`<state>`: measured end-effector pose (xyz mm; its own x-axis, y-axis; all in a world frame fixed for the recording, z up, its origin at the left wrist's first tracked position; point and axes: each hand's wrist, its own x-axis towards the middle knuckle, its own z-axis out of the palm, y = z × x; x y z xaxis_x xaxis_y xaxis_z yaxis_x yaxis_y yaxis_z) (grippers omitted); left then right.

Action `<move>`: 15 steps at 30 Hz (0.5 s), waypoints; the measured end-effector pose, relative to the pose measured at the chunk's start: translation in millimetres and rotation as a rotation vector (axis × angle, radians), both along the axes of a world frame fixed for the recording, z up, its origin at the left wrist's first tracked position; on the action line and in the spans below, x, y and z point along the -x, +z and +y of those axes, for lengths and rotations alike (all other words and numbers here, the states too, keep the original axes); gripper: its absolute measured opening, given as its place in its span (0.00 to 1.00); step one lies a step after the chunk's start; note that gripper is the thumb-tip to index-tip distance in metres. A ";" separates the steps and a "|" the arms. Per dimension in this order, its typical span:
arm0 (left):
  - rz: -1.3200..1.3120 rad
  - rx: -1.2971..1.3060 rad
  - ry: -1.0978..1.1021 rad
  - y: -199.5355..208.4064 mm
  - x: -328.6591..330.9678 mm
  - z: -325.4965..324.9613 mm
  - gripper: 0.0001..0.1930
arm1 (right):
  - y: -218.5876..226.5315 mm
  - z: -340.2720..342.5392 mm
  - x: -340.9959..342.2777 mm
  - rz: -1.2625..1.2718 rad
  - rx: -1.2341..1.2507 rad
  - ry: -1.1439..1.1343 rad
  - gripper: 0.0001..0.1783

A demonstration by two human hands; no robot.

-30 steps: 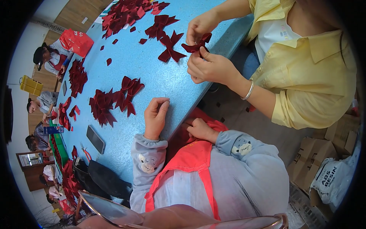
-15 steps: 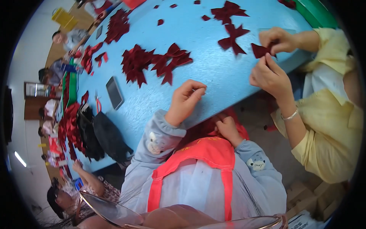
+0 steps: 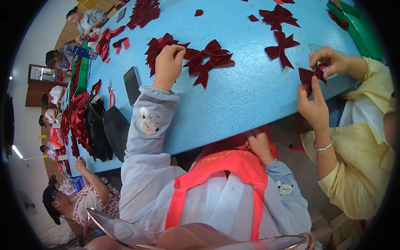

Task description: Assemble small red ribbon bows by hand at a workbench.

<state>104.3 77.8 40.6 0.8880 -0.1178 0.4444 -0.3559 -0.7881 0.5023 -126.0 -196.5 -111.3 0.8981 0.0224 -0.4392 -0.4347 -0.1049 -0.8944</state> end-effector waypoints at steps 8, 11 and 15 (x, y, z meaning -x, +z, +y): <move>0.116 -0.226 -0.177 -8.8 -34.9 -8.5 0.11 | 5.5 2.2 1.2 0.031 0.026 -0.069 0.11; 0.102 -0.393 -0.241 -10.6 -44.3 -13.1 0.12 | 6.6 2.3 -1.4 0.059 0.016 -0.067 0.12; 0.002 -0.553 -0.276 -0.7 -50.4 -7.9 0.15 | 8.2 -0.1 -2.8 0.082 0.024 -0.063 0.13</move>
<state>154.7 69.9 39.9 0.7929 -0.5558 0.2497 -0.5831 -0.8111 0.0463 -123.2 -196.6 -103.1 0.8582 -0.0442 -0.5114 -0.5132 -0.0957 -0.8529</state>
